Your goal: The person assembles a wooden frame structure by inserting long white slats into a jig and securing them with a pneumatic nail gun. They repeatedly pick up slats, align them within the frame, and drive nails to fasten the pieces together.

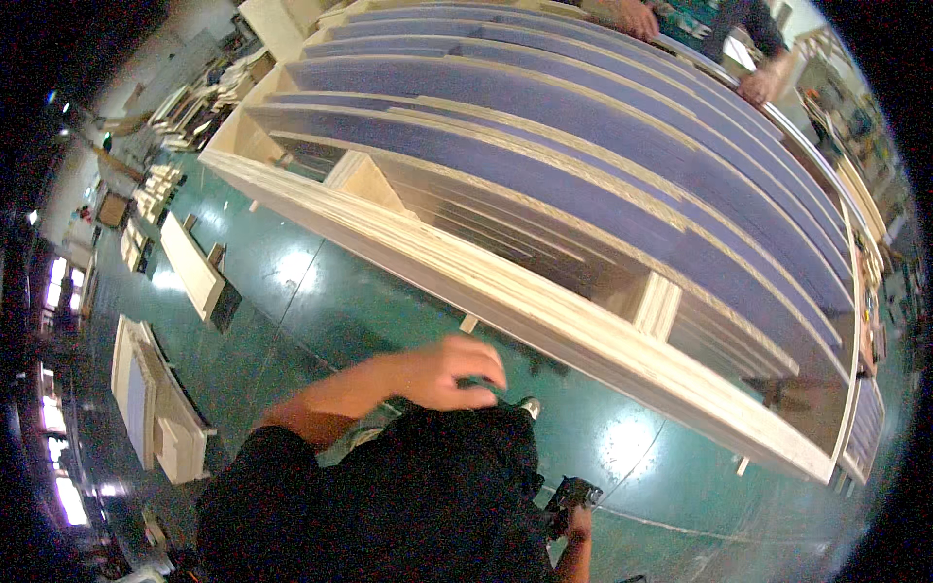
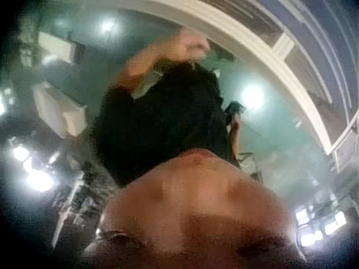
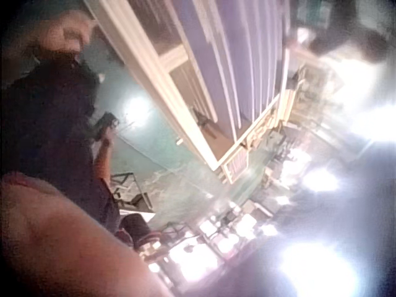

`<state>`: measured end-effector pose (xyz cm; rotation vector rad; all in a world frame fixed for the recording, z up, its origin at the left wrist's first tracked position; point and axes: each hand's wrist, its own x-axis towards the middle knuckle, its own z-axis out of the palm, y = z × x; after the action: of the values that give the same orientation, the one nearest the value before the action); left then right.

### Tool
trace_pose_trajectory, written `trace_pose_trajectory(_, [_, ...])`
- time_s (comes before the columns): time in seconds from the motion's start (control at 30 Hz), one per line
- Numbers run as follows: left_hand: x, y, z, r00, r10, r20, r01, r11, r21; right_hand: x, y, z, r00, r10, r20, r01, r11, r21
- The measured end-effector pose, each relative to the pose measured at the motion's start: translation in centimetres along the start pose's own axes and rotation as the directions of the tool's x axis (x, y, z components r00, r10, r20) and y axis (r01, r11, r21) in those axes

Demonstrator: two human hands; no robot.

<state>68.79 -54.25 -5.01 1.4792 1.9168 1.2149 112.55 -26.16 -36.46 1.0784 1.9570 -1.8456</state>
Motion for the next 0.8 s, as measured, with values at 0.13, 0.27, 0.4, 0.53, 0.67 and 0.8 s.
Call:
trace_pose_trajectory(0.13, [-4.5,-1.4,-14.7,0.892,-0.143,-0.429,0.253,0.944,0.211,7.8,2.9,-4.2,0.981,0.189,-0.05,-0.187,0.981,0.043])
trace_pose_trajectory(0.27, [-9.1,-6.5,-27.2,0.841,-0.045,-0.54,0.406,0.712,0.573,6.9,-17.1,0.8,0.978,-0.003,0.208,0.045,0.979,-0.196])
trace_pose_trajectory(0.4, [-10.0,-11.4,-33.4,0.939,-0.219,-0.265,0.343,0.542,0.767,1.7,-38.3,6.6,0.92,0.1,0.378,0.105,0.868,-0.485])
trace_pose_trajectory(0.53, [-9.6,-14.5,-36.7,0.976,-0.218,-0.027,0.161,0.625,0.764,-4.5,-56.4,13.0,0.94,0.17,0.295,0.035,0.814,-0.579])
trace_pose_trajectory(0.67, [-10.5,-16.8,-38.5,0.993,-0.107,0.055,0.041,0.73,0.682,-4.8,-69.7,19.2,0.952,0.044,0.303,0.164,0.76,-0.628])
trace_pose_trajectory(0.8, [-11.3,-17.2,-39.3,0.994,-0.088,0.069,0.017,0.731,0.682,1.0,-76.3,25.5,0.917,-0.109,0.385,0.328,0.755,-0.568])
